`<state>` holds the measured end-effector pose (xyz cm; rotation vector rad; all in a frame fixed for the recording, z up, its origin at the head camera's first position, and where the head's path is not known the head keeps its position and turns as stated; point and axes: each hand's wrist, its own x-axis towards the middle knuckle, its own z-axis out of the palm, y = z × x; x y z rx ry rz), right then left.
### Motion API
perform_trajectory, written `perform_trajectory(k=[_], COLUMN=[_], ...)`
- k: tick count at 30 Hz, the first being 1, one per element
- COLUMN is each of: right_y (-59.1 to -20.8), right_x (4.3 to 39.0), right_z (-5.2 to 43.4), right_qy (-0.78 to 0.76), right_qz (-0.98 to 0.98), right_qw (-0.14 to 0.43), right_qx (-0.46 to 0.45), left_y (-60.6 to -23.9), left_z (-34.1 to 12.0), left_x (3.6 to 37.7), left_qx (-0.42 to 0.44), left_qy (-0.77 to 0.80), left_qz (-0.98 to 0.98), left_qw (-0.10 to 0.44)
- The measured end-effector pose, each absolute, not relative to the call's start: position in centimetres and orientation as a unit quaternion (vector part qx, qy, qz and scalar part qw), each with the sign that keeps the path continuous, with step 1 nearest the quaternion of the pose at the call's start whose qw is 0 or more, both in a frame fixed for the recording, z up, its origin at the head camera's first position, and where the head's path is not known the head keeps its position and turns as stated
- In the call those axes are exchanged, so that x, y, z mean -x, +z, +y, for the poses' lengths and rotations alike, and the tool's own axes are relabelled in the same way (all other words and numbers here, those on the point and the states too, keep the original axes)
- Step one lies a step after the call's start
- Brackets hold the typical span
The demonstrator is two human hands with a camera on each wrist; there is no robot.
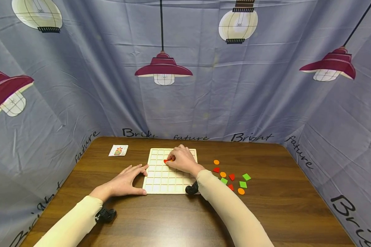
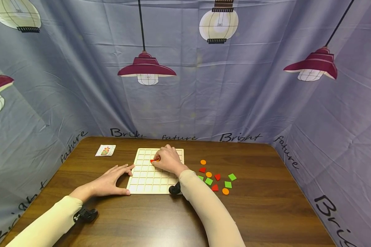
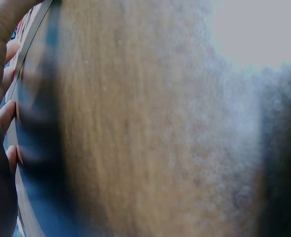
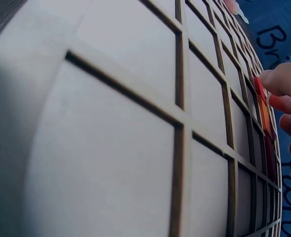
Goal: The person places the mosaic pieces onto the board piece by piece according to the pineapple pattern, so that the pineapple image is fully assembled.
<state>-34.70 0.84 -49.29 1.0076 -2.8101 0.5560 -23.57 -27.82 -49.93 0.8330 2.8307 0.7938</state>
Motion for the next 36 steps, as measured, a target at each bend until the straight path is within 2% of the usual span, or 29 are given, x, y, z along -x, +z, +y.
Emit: perform_trajectory(k=[8,13,27,36], right_y=[-49.2,-48.0,-44.5,-44.9], right_x=[34.4,34.5,34.7,33.6], right_z=[1.2,3.0,15.6,20.9], right_qy=[0.181,0.218,0.273,0.243], right_qz=[-0.929,-0.93,-0.927,-0.942], right_qw=[0.062,0.058,0.087,0.077], right_qx=[-0.316,-0.29,-0.243,-0.22], left_y=[-49.9,-49.9,-49.8,-50.1], left_z=[-27.4,-27.2,-27.5,-27.7], left_x=[23.7,23.7,23.5,23.3], left_qx=[-0.277,-0.28,-0.278,-0.283], left_qy=[0.258,0.256,0.259,0.259], left_qz=[0.925,0.925,0.924,0.923], left_qw=[0.04,0.04,0.044,0.036])
